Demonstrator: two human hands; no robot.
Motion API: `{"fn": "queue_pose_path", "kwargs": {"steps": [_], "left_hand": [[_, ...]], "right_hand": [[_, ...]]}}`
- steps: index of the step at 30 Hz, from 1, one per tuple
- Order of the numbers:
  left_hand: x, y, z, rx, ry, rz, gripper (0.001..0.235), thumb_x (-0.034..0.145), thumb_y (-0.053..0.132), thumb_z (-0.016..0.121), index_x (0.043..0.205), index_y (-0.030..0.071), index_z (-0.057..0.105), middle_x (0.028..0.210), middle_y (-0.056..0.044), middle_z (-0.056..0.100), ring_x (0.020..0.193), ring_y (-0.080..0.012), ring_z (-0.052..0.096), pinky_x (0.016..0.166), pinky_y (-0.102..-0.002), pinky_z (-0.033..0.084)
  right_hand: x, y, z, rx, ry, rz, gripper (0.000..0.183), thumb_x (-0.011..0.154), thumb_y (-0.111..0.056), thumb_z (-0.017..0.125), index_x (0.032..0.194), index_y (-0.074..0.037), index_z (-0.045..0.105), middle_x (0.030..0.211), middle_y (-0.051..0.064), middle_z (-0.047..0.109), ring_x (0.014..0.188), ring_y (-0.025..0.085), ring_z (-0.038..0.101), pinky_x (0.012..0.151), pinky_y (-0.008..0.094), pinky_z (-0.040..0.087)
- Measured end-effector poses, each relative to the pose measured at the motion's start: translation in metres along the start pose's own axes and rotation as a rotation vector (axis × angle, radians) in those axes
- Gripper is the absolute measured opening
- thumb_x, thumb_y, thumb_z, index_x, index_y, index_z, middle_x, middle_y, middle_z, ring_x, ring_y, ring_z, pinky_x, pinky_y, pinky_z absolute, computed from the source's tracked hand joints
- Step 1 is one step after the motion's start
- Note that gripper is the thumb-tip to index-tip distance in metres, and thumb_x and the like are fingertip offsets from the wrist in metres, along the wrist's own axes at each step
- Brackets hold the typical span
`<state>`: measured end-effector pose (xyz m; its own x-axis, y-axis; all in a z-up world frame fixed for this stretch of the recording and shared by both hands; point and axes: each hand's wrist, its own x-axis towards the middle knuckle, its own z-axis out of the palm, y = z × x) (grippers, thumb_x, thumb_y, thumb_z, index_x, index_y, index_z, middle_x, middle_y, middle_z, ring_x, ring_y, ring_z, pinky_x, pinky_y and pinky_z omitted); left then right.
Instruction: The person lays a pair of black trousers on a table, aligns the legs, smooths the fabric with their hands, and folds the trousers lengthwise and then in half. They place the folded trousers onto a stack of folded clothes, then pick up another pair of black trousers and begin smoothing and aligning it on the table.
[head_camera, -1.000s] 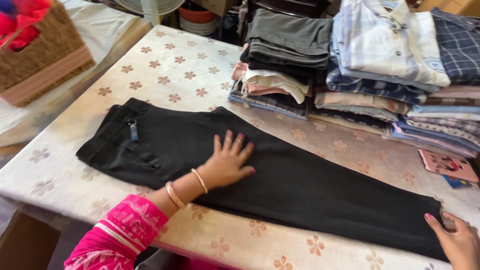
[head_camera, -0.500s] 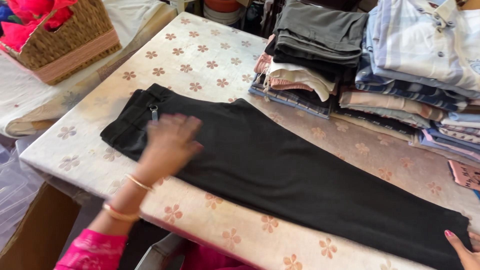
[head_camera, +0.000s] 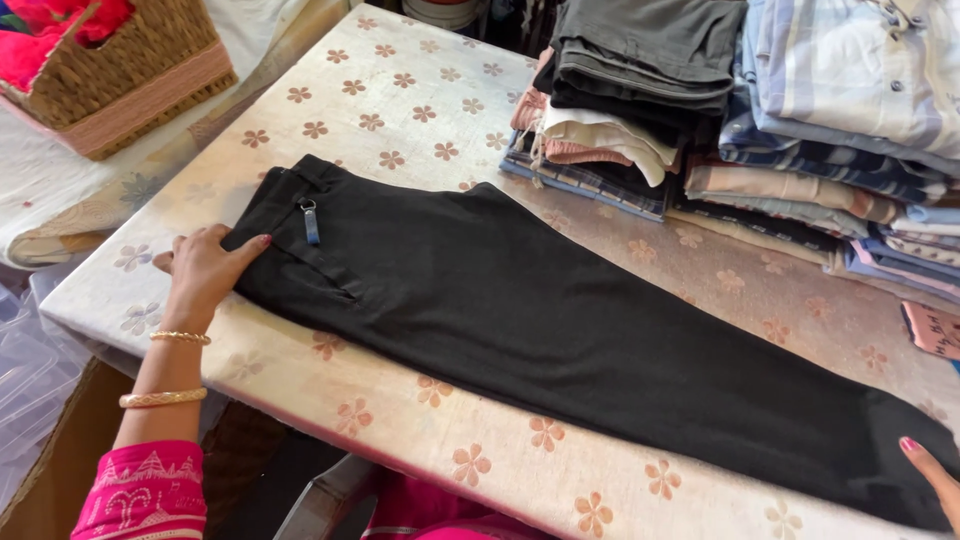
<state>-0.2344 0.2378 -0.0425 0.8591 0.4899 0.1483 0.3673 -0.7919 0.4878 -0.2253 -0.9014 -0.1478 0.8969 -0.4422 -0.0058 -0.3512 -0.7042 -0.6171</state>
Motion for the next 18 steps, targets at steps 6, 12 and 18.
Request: {"fn": "queue_pose_path", "kwargs": {"steps": [6,12,18], "left_hand": [[0.014,0.016,-0.020,-0.226,-0.143,-0.078,0.081,0.080,0.058,0.078,0.132,-0.002,0.059,0.118,-0.029,0.067,0.118,-0.0388,0.061,0.099,-0.041,0.045],[0.051,-0.001,-0.014,-0.570,-0.437,-0.173,0.075,0.088,0.052,0.073,0.138,-0.002,0.058,0.134,-0.018,0.063,0.128,-0.0276,0.054,0.105,-0.036,0.040],[0.038,0.045,-0.033,-0.611,-0.452,0.079,0.084,0.075,0.012,0.080,0.152,0.020,0.046,0.137,-0.012,0.061,0.123,-0.0204,0.056,0.102,-0.034,0.045]], "right_hand": [[-0.077,-0.077,-0.006,0.127,-0.054,-0.224,0.040,0.095,-0.021,0.078,0.114,0.011,0.062,0.099,0.025,0.070,0.084,0.028,0.070,0.083,0.036,0.056],[-0.071,-0.099,-0.018,0.147,-0.074,-0.416,0.071,0.089,-0.011,0.079,0.148,0.005,0.042,0.117,0.022,0.062,0.107,0.026,0.061,0.092,0.037,0.048],[-0.099,-0.193,-0.054,-0.024,-0.099,-0.607,0.076,0.083,-0.008,0.074,0.153,0.001,0.047,0.144,0.028,0.055,0.138,0.032,0.048,0.114,0.041,0.035]]}}
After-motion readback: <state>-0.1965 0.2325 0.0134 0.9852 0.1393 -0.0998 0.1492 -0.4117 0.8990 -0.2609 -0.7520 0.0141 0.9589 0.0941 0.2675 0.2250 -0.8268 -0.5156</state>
